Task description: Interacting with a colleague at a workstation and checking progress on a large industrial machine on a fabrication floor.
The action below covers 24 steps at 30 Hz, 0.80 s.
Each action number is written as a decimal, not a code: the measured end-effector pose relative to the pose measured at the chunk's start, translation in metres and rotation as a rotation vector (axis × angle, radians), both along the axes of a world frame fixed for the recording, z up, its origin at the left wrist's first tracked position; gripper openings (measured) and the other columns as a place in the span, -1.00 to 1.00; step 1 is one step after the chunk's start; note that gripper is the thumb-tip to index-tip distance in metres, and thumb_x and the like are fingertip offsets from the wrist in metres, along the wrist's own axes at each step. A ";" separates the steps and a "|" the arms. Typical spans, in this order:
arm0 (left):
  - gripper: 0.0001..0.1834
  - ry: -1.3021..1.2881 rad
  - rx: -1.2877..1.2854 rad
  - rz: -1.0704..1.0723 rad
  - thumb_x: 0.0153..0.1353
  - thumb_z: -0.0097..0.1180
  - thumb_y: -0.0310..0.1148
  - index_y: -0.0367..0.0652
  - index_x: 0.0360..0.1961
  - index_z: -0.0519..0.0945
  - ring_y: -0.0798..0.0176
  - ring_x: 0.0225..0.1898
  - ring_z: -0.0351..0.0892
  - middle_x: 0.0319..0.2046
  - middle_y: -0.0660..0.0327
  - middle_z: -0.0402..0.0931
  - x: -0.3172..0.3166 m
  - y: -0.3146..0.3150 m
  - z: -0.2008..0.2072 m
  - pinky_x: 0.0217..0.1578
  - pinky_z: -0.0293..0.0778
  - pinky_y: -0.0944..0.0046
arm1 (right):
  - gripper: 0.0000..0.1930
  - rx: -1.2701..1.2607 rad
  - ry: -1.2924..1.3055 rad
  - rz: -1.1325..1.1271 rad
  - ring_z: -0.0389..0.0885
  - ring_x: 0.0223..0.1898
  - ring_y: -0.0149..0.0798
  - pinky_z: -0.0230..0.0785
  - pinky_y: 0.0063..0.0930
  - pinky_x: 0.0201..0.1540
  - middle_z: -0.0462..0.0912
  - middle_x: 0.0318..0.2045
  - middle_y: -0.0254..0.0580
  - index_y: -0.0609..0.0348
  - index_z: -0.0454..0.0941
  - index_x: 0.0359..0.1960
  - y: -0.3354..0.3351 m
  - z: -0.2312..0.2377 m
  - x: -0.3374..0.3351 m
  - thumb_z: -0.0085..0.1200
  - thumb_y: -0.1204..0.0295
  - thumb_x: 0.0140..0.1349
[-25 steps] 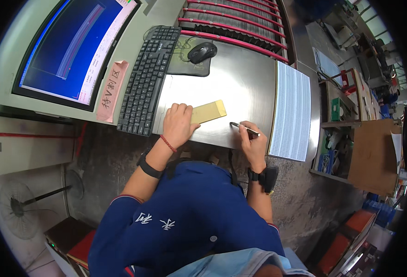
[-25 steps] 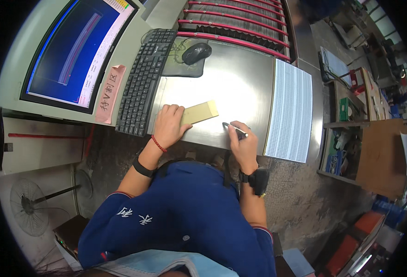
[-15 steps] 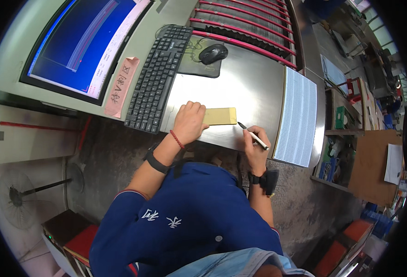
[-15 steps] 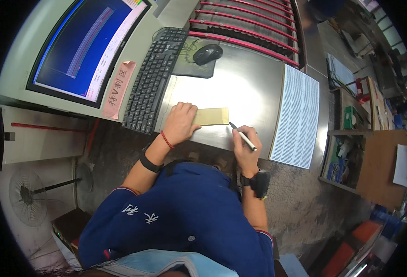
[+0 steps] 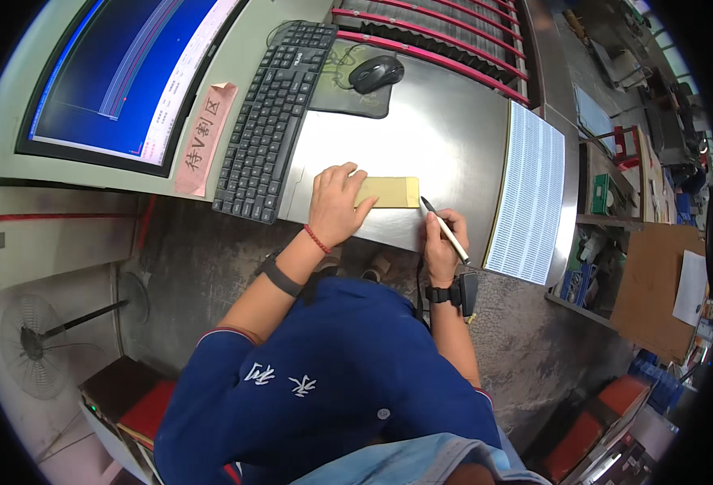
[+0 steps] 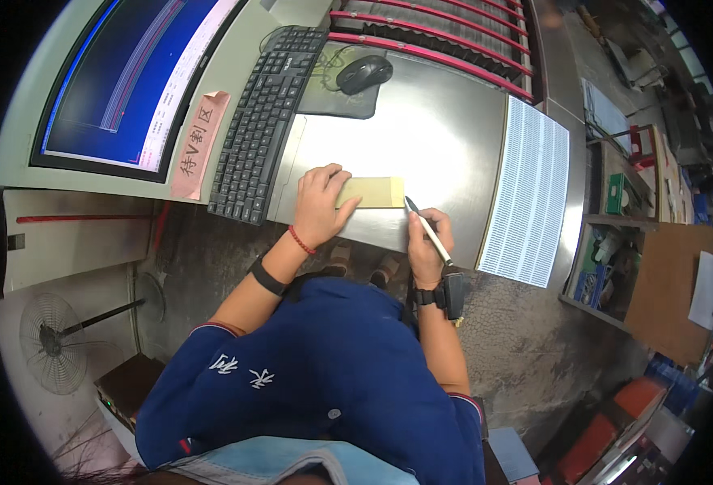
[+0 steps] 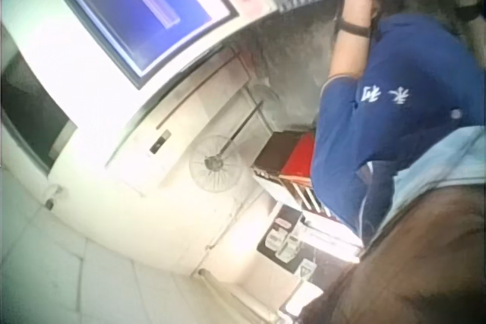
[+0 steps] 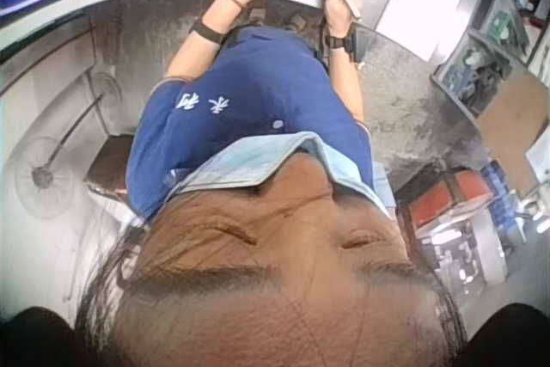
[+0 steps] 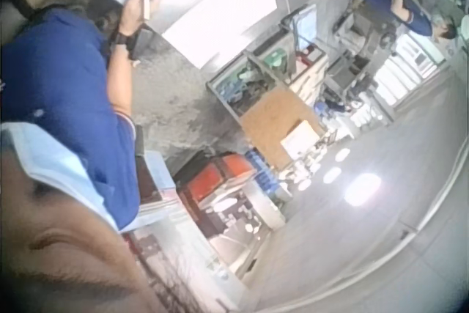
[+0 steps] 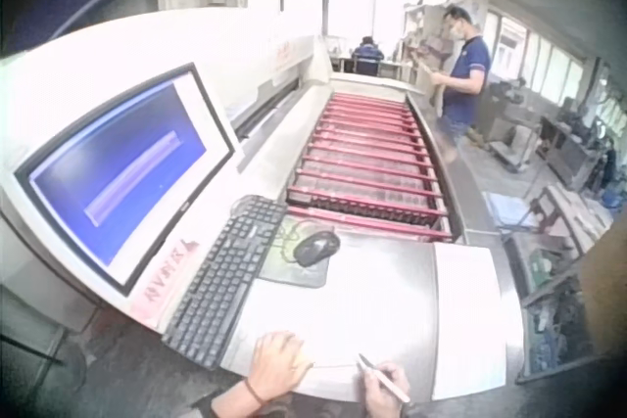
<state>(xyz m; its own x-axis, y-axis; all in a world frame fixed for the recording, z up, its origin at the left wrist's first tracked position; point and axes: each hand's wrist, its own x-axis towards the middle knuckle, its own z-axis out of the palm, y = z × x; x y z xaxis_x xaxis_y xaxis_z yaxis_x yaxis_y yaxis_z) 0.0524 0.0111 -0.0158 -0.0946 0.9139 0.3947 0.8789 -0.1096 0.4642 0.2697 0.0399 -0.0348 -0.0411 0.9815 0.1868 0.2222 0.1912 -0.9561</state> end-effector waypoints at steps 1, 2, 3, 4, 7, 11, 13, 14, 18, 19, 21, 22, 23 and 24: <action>-0.54 -0.018 0.032 -0.005 0.04 0.31 -0.26 -0.23 -0.05 0.55 -0.03 0.03 0.39 -0.04 0.05 0.46 0.001 0.001 -0.003 0.05 0.29 0.05 | -0.87 -0.014 0.008 -0.011 0.41 -0.51 -0.54 0.28 -0.60 -0.48 0.53 -0.52 -0.34 0.28 0.50 -0.25 -0.001 -0.004 0.001 0.16 0.50 0.28; -0.54 -0.012 0.028 -0.008 0.04 0.31 -0.26 -0.23 -0.05 0.55 -0.03 0.03 0.39 -0.04 0.05 0.46 0.000 0.000 -0.006 0.05 0.29 0.05 | -0.88 -0.027 0.018 -0.023 0.40 -0.52 -0.54 0.27 -0.61 -0.48 0.50 -0.54 -0.37 0.27 0.48 -0.28 -0.002 -0.008 0.001 0.16 0.51 0.28; -0.57 -0.011 0.047 0.004 0.05 0.29 -0.27 -0.23 -0.07 0.56 -0.02 0.01 0.40 -0.06 0.06 0.47 -0.002 0.000 -0.006 0.03 0.29 0.05 | -0.88 -0.026 0.011 -0.016 0.40 -0.52 -0.54 0.27 -0.61 -0.48 0.50 -0.54 -0.37 0.27 0.48 -0.28 0.000 -0.010 0.000 0.16 0.51 0.28; -0.60 -0.009 0.067 0.016 0.06 0.27 -0.27 -0.22 -0.09 0.56 -0.01 0.00 0.40 -0.08 0.07 0.47 -0.003 -0.001 -0.007 0.02 0.29 0.06 | -0.88 -0.019 0.020 -0.017 0.39 -0.53 -0.55 0.26 -0.62 -0.49 0.49 -0.54 -0.37 0.27 0.47 -0.30 0.001 -0.011 -0.002 0.15 0.51 0.29; -0.62 -0.026 0.074 0.011 0.06 0.27 -0.27 -0.22 -0.11 0.57 -0.01 -0.02 0.41 -0.09 0.07 0.47 -0.001 -0.001 -0.008 0.01 0.29 0.06 | -0.89 -0.008 0.041 -0.030 0.38 -0.54 -0.55 0.25 -0.62 -0.51 0.48 -0.55 -0.38 0.26 0.46 -0.31 0.001 -0.016 -0.001 0.14 0.50 0.30; -0.62 -0.017 0.085 0.009 0.07 0.26 -0.27 -0.22 -0.11 0.57 -0.01 -0.02 0.41 -0.09 0.07 0.47 0.001 0.000 -0.007 0.01 0.29 0.06 | -0.89 0.012 0.050 -0.045 0.38 -0.55 -0.56 0.24 -0.63 -0.52 0.48 -0.54 -0.37 0.25 0.45 -0.30 0.000 -0.018 0.001 0.13 0.51 0.31; -0.62 -0.010 0.083 0.014 0.07 0.27 -0.27 -0.23 -0.12 0.57 -0.01 -0.03 0.41 -0.09 0.07 0.47 0.001 -0.001 -0.008 0.01 0.29 0.06 | -0.89 -0.007 0.061 -0.048 0.39 -0.54 -0.55 0.26 -0.62 -0.51 0.49 -0.54 -0.36 0.25 0.45 -0.29 0.000 -0.019 0.002 0.13 0.51 0.31; -0.62 -0.009 0.087 0.013 0.07 0.27 -0.27 -0.23 -0.12 0.57 -0.01 -0.03 0.41 -0.09 0.07 0.47 0.001 -0.001 -0.009 0.01 0.29 0.06 | -0.89 -0.030 0.070 -0.048 0.40 -0.54 -0.54 0.27 -0.61 -0.51 0.49 -0.54 -0.35 0.25 0.45 -0.29 0.000 -0.020 0.003 0.13 0.50 0.31; -0.62 -0.003 0.090 0.017 0.07 0.27 -0.27 -0.22 -0.11 0.57 -0.01 -0.02 0.40 -0.09 0.08 0.47 0.001 -0.001 -0.009 0.01 0.29 0.06 | -0.88 0.013 0.033 -0.050 0.42 -0.53 -0.50 0.30 -0.57 -0.49 0.51 -0.52 -0.31 0.26 0.45 -0.28 0.000 -0.027 0.003 0.13 0.50 0.31; -0.62 0.003 0.087 0.021 0.06 0.27 -0.27 -0.22 -0.11 0.57 0.00 -0.02 0.40 -0.09 0.09 0.47 0.001 -0.002 -0.009 0.01 0.29 0.06 | -0.88 0.077 -0.008 -0.025 0.41 -0.57 -0.54 0.27 -0.61 -0.54 0.49 -0.56 -0.35 0.22 0.42 -0.26 0.001 -0.028 0.003 0.10 0.47 0.35; -0.62 -0.002 0.090 0.020 0.06 0.27 -0.27 -0.21 -0.11 0.57 0.00 -0.02 0.40 -0.10 0.09 0.47 0.002 -0.002 -0.009 0.01 0.29 0.06 | -0.88 0.143 -0.050 0.001 0.39 -0.61 -0.57 0.23 -0.66 -0.59 0.47 -0.60 -0.39 0.17 0.38 -0.24 0.002 -0.029 0.003 0.07 0.45 0.38; -0.62 -0.007 0.091 0.020 0.06 0.27 -0.27 -0.21 -0.11 0.56 0.00 -0.02 0.40 -0.10 0.10 0.47 0.002 -0.002 -0.009 0.01 0.29 0.06 | -0.88 0.153 -0.052 0.008 0.39 -0.61 -0.57 0.23 -0.65 -0.58 0.47 -0.60 -0.39 0.18 0.38 -0.25 0.003 -0.029 0.003 0.07 0.45 0.38; -0.62 -0.008 0.092 0.020 0.06 0.27 -0.27 -0.21 -0.11 0.56 0.00 -0.02 0.40 -0.10 0.10 0.47 0.002 -0.002 -0.009 0.01 0.29 0.06 | -0.88 0.162 -0.054 0.015 0.40 -0.60 -0.57 0.24 -0.65 -0.58 0.47 -0.60 -0.39 0.18 0.39 -0.25 0.003 -0.029 0.003 0.06 0.45 0.38; -0.62 -0.005 0.091 0.023 0.06 0.27 -0.27 -0.21 -0.11 0.56 0.00 -0.02 0.40 -0.10 0.10 0.47 0.002 -0.002 -0.009 0.01 0.30 0.06 | -0.88 0.163 -0.055 0.016 0.40 -0.60 -0.57 0.24 -0.65 -0.58 0.47 -0.60 -0.39 0.18 0.39 -0.25 0.003 -0.029 0.003 0.06 0.45 0.38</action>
